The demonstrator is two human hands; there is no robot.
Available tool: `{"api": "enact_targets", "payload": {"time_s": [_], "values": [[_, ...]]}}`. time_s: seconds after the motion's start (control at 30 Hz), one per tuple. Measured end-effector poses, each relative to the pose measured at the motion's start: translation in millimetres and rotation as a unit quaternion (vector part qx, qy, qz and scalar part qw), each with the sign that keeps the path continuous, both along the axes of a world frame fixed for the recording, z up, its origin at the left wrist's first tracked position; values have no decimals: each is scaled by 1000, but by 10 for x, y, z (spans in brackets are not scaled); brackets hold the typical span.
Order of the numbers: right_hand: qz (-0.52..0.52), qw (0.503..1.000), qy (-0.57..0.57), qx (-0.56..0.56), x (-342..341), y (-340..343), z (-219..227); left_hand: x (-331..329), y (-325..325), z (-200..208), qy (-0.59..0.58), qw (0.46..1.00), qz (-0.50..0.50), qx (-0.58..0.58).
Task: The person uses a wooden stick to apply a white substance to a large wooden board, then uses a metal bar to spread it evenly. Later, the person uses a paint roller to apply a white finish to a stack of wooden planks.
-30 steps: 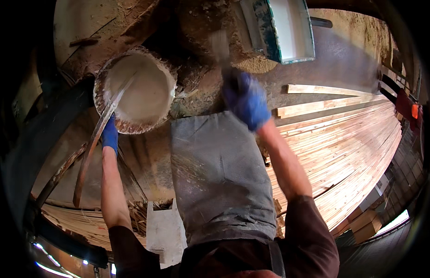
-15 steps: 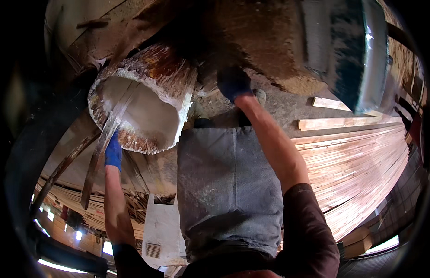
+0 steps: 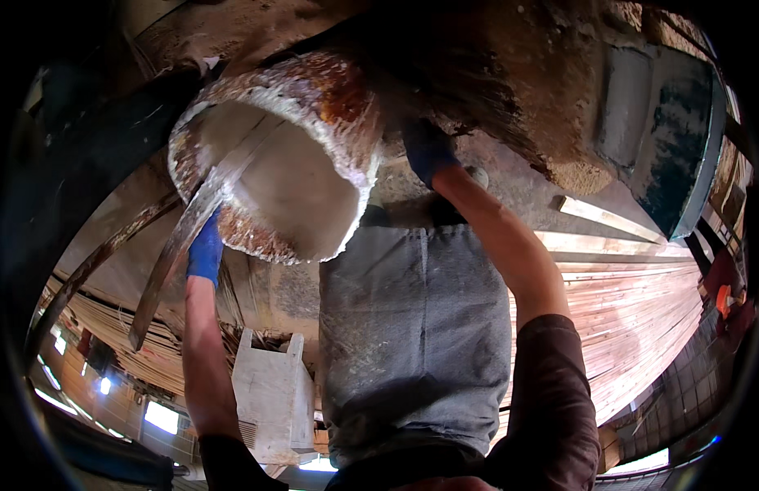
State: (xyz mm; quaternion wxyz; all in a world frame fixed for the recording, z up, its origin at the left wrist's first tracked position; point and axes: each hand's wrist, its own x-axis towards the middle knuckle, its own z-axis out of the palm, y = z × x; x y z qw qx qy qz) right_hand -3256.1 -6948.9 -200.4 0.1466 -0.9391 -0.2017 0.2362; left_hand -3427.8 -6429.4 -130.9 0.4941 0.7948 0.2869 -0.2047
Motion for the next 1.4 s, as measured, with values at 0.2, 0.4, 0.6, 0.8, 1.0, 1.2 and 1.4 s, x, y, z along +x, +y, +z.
{"api": "enact_targets", "payload": {"time_s": [0.2,0.4,0.6,0.8,1.0,1.2,1.4], "values": [[-23,991,65,-115,-152,-506,649,485,-551,139,-8,988,-90,126],[-140,984,-21,112,-67,-543,2928,1240,-1262,941,-16,993,-42,105],[-81,977,28,194,-151,6,3354,1295,-1339,971,-48,987,46,149],[-31,994,91,51,-385,-399,3510,1263,-1296,878,-32,977,17,211],[-303,892,102,321,85,-624,3295,1258,-1284,830,-44,986,24,158],[-474,679,315,463,-628,-213,2611,1213,-1275,708,-76,974,1,214],[-467,699,377,388,-855,-156,3490,1100,-1168,667,-54,976,-10,211]]}}
